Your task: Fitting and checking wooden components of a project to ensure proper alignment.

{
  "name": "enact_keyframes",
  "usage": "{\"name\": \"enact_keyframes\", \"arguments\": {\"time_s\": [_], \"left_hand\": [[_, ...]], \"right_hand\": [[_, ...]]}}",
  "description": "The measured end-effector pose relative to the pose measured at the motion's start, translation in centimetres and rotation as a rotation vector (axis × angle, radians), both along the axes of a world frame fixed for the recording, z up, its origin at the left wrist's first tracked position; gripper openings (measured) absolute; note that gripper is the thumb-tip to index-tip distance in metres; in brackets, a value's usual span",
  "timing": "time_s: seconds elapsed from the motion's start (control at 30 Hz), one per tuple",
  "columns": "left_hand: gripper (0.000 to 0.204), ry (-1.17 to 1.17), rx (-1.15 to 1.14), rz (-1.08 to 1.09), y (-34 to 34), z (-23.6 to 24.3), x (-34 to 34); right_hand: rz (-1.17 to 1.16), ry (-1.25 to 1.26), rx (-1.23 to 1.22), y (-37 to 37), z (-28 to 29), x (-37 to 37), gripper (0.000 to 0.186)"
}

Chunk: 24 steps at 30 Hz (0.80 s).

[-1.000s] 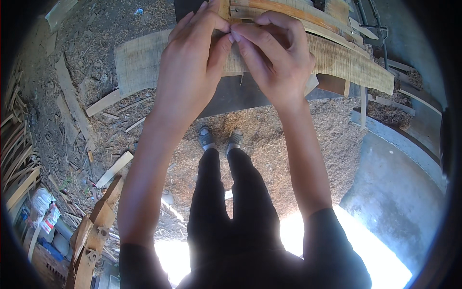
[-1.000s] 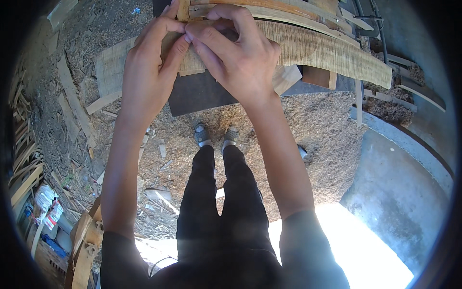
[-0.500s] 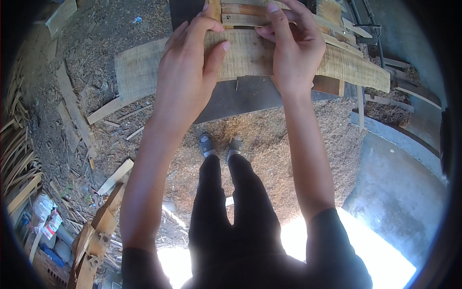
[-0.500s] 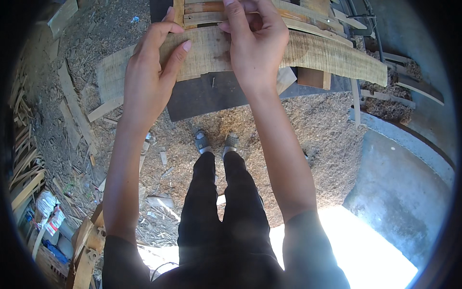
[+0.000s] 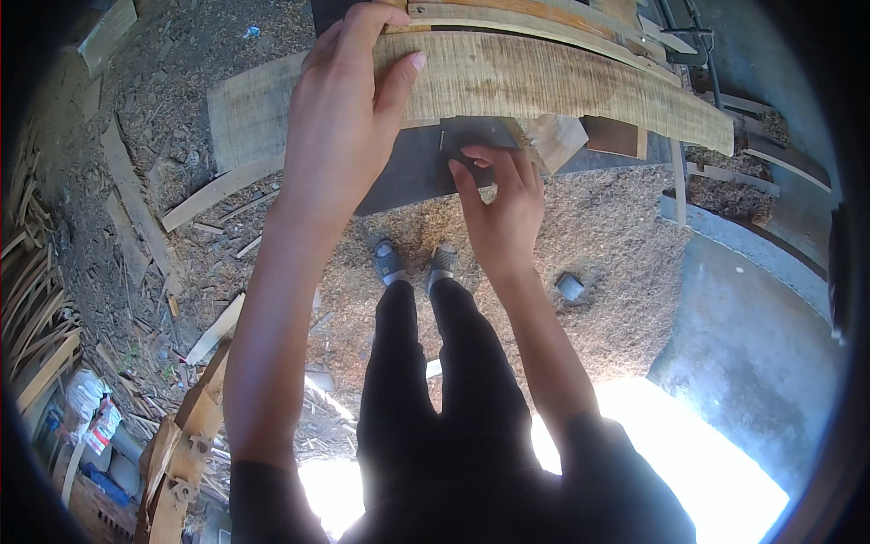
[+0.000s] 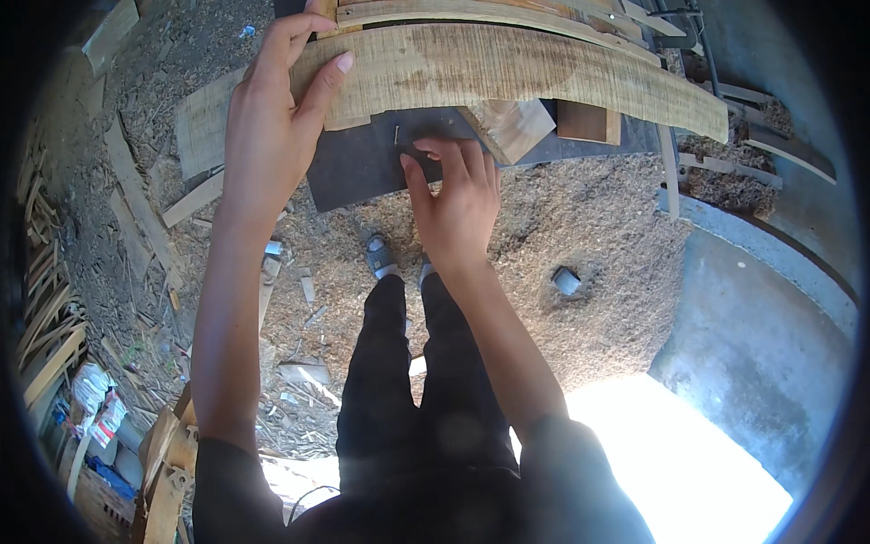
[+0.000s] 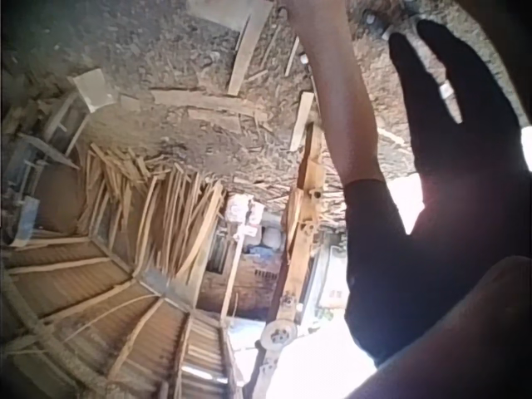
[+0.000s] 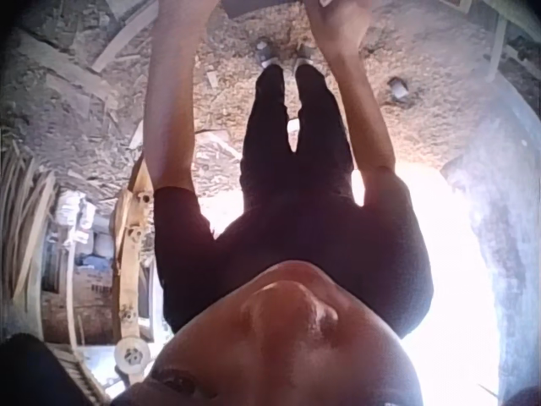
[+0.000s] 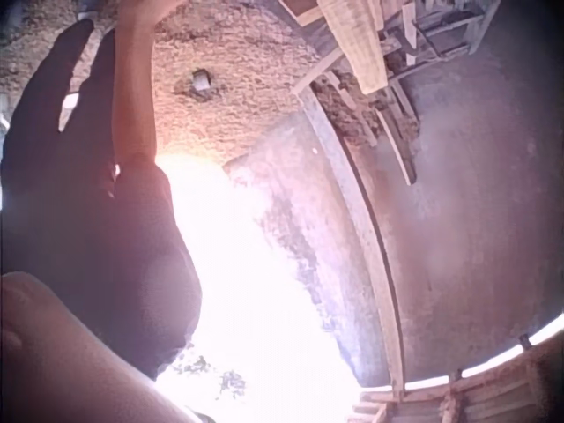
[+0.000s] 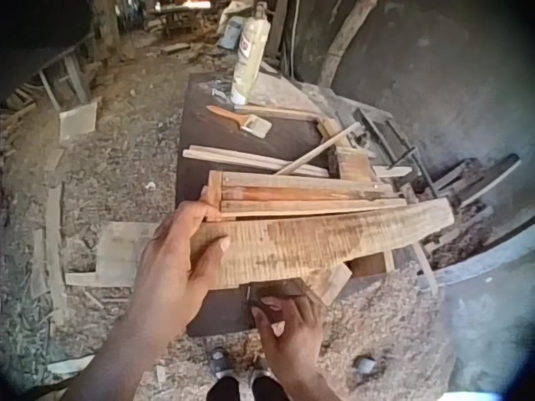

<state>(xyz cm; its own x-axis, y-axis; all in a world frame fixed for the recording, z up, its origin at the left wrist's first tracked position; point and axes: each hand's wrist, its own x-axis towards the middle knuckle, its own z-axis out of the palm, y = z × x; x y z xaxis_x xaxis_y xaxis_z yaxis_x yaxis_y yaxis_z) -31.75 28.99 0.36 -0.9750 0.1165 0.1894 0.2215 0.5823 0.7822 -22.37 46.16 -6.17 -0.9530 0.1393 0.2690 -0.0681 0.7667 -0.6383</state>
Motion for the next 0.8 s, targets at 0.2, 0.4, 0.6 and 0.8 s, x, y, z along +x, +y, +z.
{"name": "enact_keyframes", "arguments": {"time_s": [0.2,0.4,0.6,0.8], "left_hand": [[0.027,0.156,0.009,-0.014,-1.4,0.0,-0.7],[0.027,0.117,0.021,-0.056,-0.4,-1.3,0.2],[0.023,0.174,-0.015,-0.051,-1.1,-0.3,0.3],[0.022,0.157,-0.008,-0.07,-0.8,-0.2,-0.3]], "right_hand": [[-0.075,-0.096,0.277,-2.7,-1.2,-3.0,0.014],[-0.054,-0.198,0.362,-2.2,-2.2,-1.3,0.023],[-0.022,-0.194,0.001,-1.5,0.6,0.2,0.006],[0.096,-0.207,-0.45,-0.9,4.8,2.0,0.017]]}}
